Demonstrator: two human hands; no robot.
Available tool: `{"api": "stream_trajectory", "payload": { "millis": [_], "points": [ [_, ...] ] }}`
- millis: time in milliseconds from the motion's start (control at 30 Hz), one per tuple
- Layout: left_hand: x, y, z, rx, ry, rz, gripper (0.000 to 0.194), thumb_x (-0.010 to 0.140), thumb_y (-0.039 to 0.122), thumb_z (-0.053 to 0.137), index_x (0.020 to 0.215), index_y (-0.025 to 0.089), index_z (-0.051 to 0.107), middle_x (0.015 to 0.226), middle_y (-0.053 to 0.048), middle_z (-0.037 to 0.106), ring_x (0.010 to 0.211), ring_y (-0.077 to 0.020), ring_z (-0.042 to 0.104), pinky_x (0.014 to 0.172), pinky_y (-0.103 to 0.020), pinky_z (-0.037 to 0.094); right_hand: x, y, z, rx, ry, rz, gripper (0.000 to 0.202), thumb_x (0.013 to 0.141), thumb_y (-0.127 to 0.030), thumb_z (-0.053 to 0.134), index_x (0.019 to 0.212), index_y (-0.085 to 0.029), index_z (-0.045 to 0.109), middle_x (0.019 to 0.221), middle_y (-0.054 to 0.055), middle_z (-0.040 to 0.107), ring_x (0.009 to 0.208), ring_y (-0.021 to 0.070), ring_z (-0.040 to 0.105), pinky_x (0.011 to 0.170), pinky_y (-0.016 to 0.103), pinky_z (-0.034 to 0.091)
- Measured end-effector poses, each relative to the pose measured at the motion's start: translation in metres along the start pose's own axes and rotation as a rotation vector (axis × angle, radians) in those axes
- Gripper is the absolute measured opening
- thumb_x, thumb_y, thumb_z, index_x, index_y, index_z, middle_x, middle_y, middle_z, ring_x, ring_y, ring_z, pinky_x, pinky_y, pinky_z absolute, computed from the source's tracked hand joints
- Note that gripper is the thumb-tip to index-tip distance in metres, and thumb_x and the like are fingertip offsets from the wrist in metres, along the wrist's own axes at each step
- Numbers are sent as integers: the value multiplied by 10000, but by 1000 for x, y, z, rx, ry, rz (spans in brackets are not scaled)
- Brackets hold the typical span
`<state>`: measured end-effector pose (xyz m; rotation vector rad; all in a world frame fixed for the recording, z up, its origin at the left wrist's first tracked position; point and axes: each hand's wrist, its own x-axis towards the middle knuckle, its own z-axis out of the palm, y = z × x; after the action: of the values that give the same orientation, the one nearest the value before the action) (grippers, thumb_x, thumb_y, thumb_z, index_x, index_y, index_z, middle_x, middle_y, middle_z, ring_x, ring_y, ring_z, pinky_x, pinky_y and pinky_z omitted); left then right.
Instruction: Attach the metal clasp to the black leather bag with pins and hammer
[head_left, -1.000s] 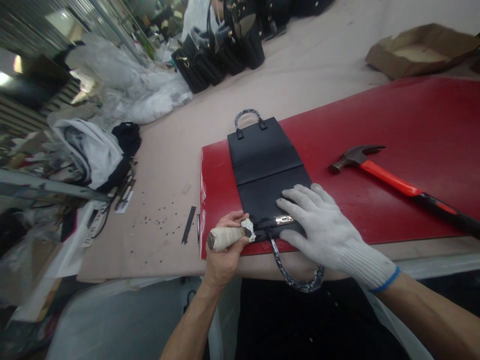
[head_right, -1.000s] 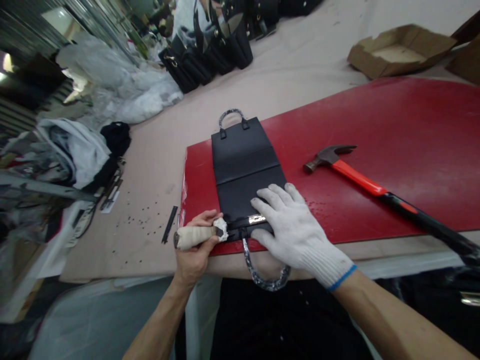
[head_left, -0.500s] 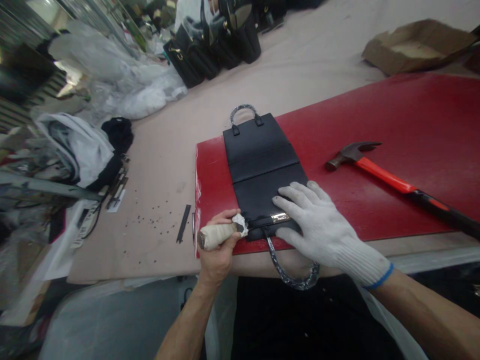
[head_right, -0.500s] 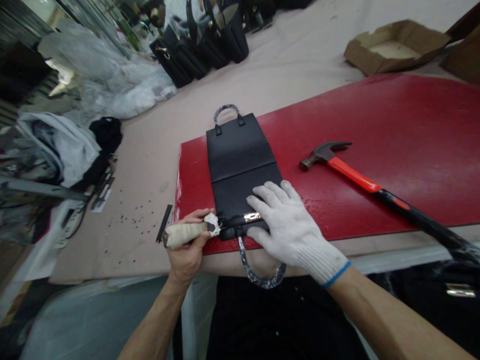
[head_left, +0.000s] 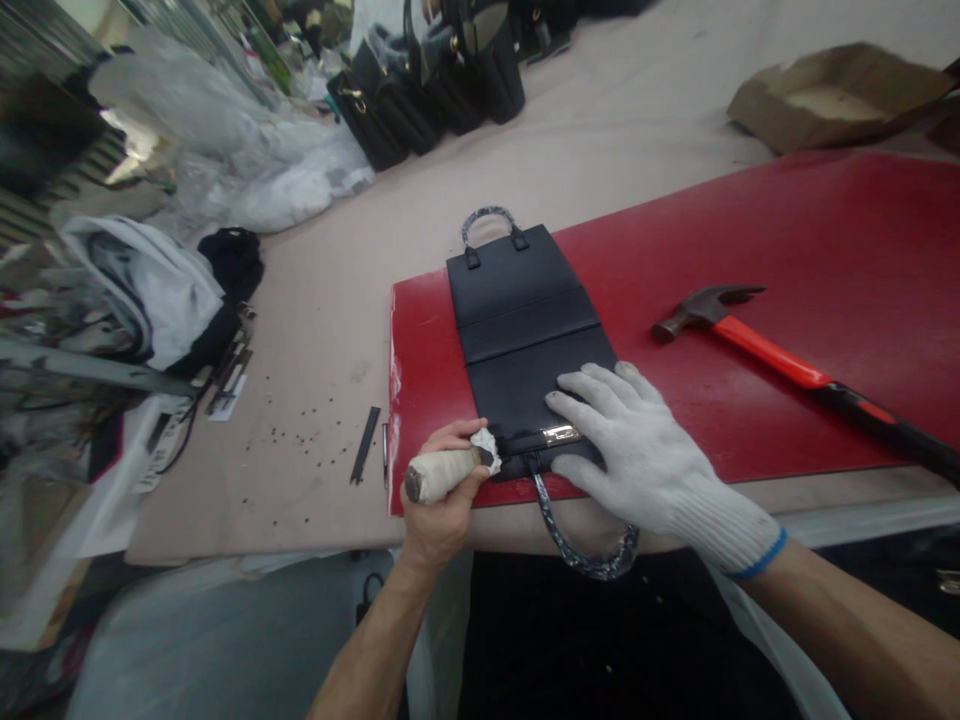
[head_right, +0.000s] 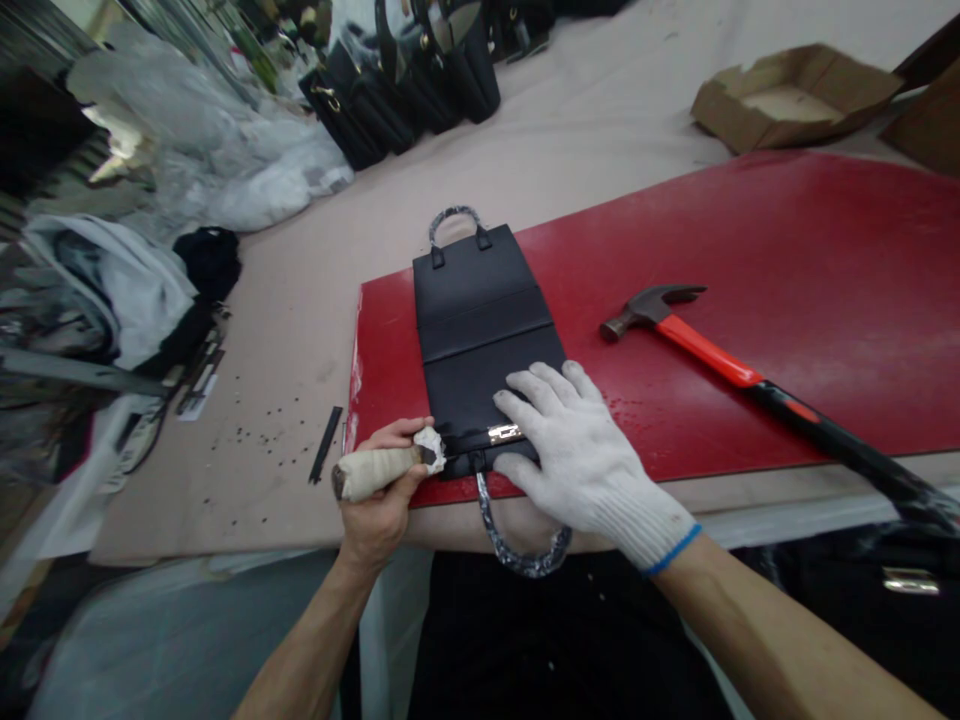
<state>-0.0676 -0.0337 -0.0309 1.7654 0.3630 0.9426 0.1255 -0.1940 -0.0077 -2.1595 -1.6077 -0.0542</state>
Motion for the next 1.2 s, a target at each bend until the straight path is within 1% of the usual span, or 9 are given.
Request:
{"api": "stream_trajectory", "payload": {
  "millis": [300,433,500,633,733,800,1000,1200],
  "points": [
    [2,-1,1,25,-15,37,201,900,181,761,1052,187,630,1183,-107,713,1152,-290,717,1021,-500,572,-1,0,1,7,-3,5,525,892,-383,682,1360,-146,665,1464,168,597,1400,407,485,1214,650,305],
    [1,1,2,75,-57,89,208,906,151,738,1075,188,623,1200,-110,702,1162,-281,711,1024,-483,571,-2,1,1,3,-4,-1,528,899,-391,684,1366,-146,661,1471,164,591,1400,405,483,1216,648,301],
    [-3,3,5,116,-46,101,206,910,138,723,1080,193,619,1220,-111,694,1179,-276,700,1036,-480,563,-2,1,1,-1,-1,-2,522,903,-392,680,1364,-147,663,1468,161,594,1402,402,481,1218,647,299],
    [-16,6,12,216,32,37,167,937,144,681,1076,201,609,1272,-118,683,1226,-273,667,1075,-505,530,-1,2,2,-9,2,-7,526,906,-409,671,1364,-150,660,1465,157,598,1402,398,481,1221,645,297],
    [-20,6,14,200,45,47,194,938,137,673,1105,207,601,1277,-113,687,1230,-263,666,1068,-484,537,-1,2,2,-16,-6,-9,520,916,-407,654,1368,-149,656,1463,158,597,1403,402,477,1218,649,302],
    [-18,6,13,172,36,50,199,936,140,678,1109,207,604,1262,-111,694,1216,-261,675,1053,-471,547,-1,2,3,-20,-9,-9,513,920,-404,647,1364,-148,657,1465,160,594,1405,405,473,1215,652,305],
    [-8,4,9,106,20,2,159,933,175,698,1068,197,616,1220,-118,708,1181,-269,690,1024,-475,564,-3,5,4,-42,-14,-23,526,934,-429,637,1382,-154,635,1477,151,581,1412,397,464,1229,647,288],
    [-5,3,10,62,53,-47,165,931,170,703,1063,200,609,1199,-115,715,1169,-256,686,1038,-468,550,-2,5,3,-75,-37,-25,523,922,-419,651,1368,-145,639,1476,171,569,1410,409,457,1212,650,310]
  ]
}}
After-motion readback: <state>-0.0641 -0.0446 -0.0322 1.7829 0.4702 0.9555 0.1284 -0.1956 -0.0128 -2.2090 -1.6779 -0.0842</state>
